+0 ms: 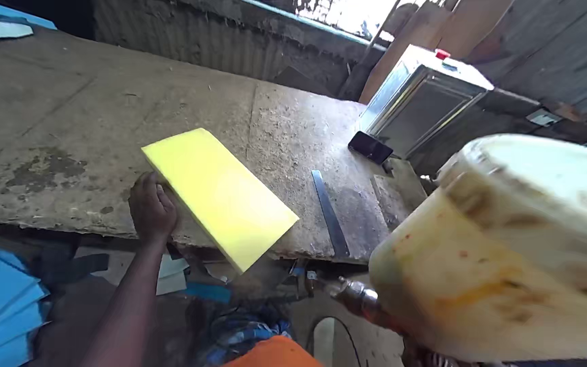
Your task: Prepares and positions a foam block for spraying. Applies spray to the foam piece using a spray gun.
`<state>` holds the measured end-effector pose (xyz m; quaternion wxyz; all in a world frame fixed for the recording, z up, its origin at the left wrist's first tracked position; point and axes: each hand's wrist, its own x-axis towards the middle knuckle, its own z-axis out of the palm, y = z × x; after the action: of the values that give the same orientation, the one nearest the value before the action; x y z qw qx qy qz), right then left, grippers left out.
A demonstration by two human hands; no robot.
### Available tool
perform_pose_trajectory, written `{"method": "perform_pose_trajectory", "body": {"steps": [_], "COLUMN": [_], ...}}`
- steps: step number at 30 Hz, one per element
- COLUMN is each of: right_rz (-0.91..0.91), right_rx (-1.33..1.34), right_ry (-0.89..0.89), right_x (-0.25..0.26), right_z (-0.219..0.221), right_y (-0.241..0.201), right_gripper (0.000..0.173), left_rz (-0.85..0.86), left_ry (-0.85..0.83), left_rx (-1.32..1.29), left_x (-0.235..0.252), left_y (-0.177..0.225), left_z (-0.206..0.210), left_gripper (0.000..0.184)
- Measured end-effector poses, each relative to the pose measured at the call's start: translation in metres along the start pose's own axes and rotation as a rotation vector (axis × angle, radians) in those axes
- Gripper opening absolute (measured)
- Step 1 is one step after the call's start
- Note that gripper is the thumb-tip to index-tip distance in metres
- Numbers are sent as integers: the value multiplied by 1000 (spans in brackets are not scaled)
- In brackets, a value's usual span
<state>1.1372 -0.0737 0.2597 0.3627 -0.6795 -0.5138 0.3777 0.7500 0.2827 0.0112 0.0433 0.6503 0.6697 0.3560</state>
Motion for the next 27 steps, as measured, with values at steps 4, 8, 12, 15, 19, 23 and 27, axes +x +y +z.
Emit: {"method": "perform_pose_trajectory", "body": {"steps": [4, 8, 12, 15, 19, 23, 27], "right_rz": [28, -20, 34, -13, 37, 32, -13], "right_rx": [21, 60, 62, 27, 116, 155, 77], "right_ry": [42, 75, 43, 2, -24, -23, 45], "right_x": [18, 31, 47, 61, 75, 94, 107], "right_z": [8, 22, 27, 29, 45, 61, 78], "right_y": [-3, 4, -5, 1, -3, -17, -25], "right_gripper": [21, 15, 10, 20, 16, 10, 25], "left_rz": [-57, -99, -70, -81, -91, -70, -85], "left_ry": [107, 277, 415, 395, 369, 370, 324], "left_rx": [-79, -252, -342, -341, -367, -398, -418], "left_x": [3, -3, 2, 1, 1, 1, -1], "left_y": [6, 6, -4, -3, -2, -6, -10], "left_z": [-8, -16, -7, -4, -4, -1, 1], "left_gripper": [50, 54, 52, 54, 53, 50, 48]}}
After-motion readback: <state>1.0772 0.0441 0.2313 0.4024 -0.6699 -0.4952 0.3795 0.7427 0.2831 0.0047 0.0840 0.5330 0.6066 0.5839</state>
